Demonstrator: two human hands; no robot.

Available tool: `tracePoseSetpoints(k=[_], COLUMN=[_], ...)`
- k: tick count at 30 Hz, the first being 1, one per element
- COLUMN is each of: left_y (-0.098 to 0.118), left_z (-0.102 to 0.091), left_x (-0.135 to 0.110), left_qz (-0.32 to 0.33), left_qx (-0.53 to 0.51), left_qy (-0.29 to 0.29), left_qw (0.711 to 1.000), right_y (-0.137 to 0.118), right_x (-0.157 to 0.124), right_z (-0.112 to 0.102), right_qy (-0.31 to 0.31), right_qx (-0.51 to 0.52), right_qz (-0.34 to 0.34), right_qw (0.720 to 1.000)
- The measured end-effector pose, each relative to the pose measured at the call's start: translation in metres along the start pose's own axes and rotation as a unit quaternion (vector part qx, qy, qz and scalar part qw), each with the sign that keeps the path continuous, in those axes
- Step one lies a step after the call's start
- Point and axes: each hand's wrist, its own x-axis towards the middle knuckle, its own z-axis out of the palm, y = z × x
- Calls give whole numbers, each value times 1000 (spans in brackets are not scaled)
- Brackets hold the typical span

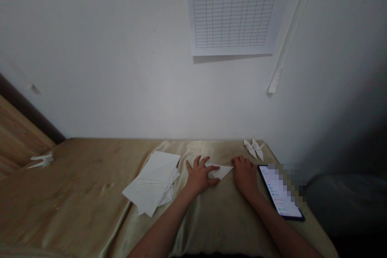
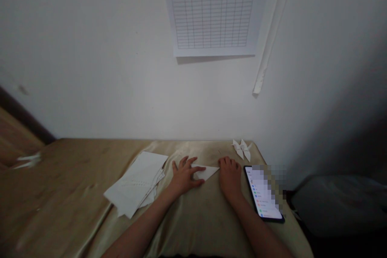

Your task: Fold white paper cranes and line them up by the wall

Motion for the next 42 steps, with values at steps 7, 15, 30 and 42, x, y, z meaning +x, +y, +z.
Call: tracePoseSetpoints(k=[7, 15, 30, 42], left_y=[9, 1, -9, -10], left_z=[2, 4, 8, 7], left_x=[-1, 0, 5, 5], left_qz=[6, 18, 0, 0], left_qx=[16, 18, 30, 16], left_qy=[15, 26, 26, 31], left_qw=[1000, 999, 999, 999], right_y=[-1, -4, -5, -9], right_x=[-3, 1, -5, -12], right_z=[3, 1, -4, -6], right_qy=[17, 18, -20, -49], right_qx=[4, -15, 65, 133], right_qz=[-3, 4, -24, -56], right_qw=[1000, 1000, 997, 988])
